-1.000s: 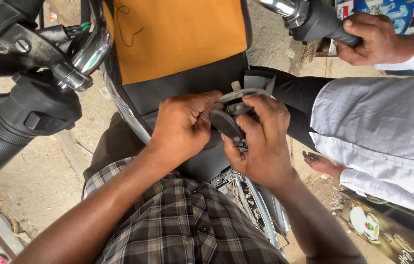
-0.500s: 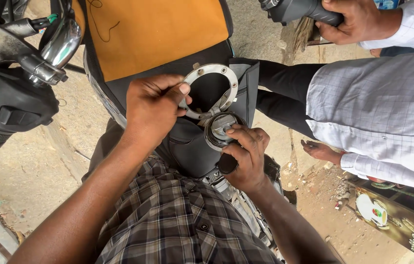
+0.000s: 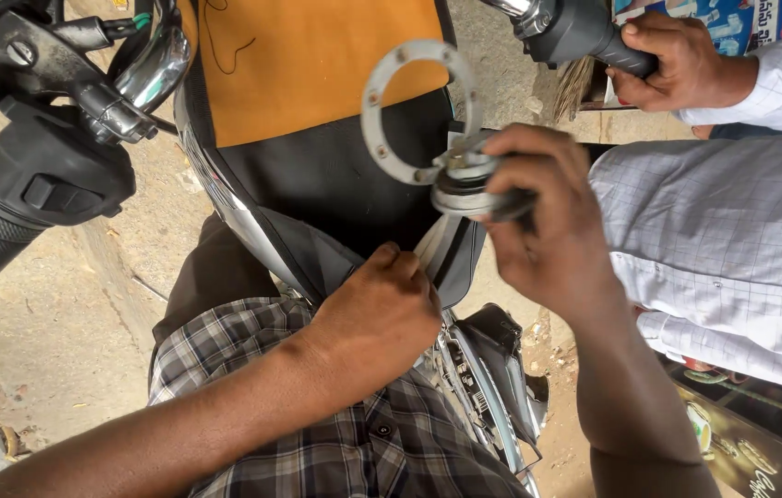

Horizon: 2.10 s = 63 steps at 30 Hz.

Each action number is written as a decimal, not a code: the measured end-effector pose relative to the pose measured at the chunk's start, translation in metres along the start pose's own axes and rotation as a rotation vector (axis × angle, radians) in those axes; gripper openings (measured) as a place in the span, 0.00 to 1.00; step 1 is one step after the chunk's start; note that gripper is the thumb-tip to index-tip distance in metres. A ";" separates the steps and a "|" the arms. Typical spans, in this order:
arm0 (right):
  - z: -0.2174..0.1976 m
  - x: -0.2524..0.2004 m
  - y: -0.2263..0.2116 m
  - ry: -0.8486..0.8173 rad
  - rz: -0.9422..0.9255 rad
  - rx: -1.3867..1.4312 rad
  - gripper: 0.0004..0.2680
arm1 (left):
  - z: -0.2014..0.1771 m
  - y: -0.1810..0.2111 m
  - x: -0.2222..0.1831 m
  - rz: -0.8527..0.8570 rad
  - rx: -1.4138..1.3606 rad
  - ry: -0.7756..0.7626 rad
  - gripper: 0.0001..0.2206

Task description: Repairing and adjusting the fuel tank cap assembly on a motorcycle.

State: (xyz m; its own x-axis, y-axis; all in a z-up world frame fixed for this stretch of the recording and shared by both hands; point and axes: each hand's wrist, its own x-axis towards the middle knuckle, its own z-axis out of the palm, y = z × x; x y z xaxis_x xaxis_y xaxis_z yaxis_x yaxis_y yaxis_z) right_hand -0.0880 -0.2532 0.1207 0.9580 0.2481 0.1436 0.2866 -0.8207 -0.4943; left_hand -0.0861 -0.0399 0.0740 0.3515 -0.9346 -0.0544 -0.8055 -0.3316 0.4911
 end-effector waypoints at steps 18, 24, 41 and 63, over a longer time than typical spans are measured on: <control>0.073 -0.020 -0.003 -0.150 0.086 0.015 0.16 | 0.031 -0.103 0.022 -0.554 -0.435 0.224 0.41; 0.076 -0.011 -0.006 -0.189 0.096 -0.012 0.15 | 0.037 -0.107 0.028 -0.578 -0.346 0.229 0.43; 0.096 0.078 0.106 -0.527 0.486 0.230 0.07 | 0.032 -0.098 0.025 -0.642 -0.290 0.271 0.40; 0.072 0.051 0.093 -0.559 0.217 0.258 0.28 | 0.035 -0.104 0.039 -0.723 -0.147 -0.160 0.36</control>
State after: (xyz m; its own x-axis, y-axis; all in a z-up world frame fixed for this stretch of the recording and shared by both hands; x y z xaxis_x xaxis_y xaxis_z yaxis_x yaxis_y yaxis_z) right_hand -0.0130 -0.2798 0.0210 0.8271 0.3780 -0.4159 0.0097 -0.7495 -0.6619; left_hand -0.0052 -0.0461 -0.0102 0.6861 -0.5016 -0.5269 -0.3244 -0.8592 0.3955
